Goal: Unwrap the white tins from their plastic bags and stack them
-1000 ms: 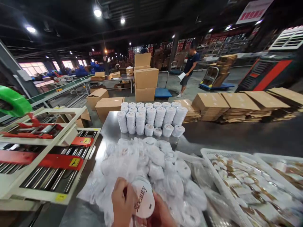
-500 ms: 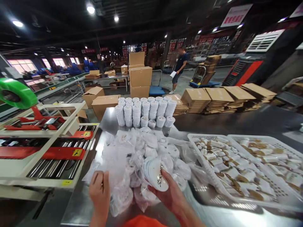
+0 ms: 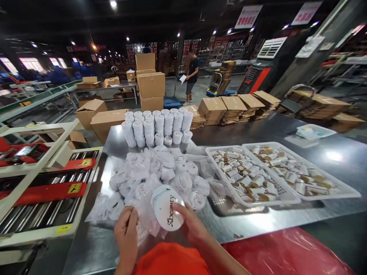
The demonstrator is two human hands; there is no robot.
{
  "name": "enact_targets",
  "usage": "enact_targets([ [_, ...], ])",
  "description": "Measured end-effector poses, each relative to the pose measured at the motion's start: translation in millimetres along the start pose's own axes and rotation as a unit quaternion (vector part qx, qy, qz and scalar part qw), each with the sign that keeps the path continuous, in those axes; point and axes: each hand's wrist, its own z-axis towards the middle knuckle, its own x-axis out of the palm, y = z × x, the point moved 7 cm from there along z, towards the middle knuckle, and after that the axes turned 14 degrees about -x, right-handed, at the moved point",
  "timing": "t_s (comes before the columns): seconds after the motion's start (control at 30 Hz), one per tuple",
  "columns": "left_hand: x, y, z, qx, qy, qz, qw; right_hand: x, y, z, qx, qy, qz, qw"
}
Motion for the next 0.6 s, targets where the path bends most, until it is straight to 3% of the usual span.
enact_targets([
  [0.07,-5.3,0.6,4.4,0.013,-0.041,0.048,0.998,-0.8,13.9,0.0,-0.098,0.035,-0.124,0.987],
  [0.1,-2.2,2.0,7.4,0.017,-0.037,0.087,0.995,3.9,21.2,-2.5,-0.152,0.07,-0.196,0.966],
  [0.23,23.2,12.5,20.1,0.023,0.067,0.232,0.97,26.5,36.2,-20.1,-0.297,0.172,-0.415,0.843],
  [0.3,25.9,12.2,25.3,0.032,0.072,0.275,0.958,34.1,35.7,-25.9,-0.318,0.213,-0.459,0.802],
  [0.43,13.9,-3.6,28.3,0.036,0.003,0.234,0.972,33.7,30.5,-24.2,-0.297,0.221,-0.522,0.768],
  [0.5,10.7,-21.1,20.1,0.098,-0.036,0.23,0.967,31.7,29.7,-21.1,-0.29,0.205,-0.554,0.753],
  [0.53,11.5,-32.6,12.3,0.161,-0.056,0.246,0.954,30.3,30.1,-19.4,-0.285,0.194,-0.564,0.75],
  [0.6,17.7,-53.1,-9.6,0.314,-0.08,0.277,0.904,26.3,32.9,-16.2,-0.273,0.161,-0.563,0.763],
])
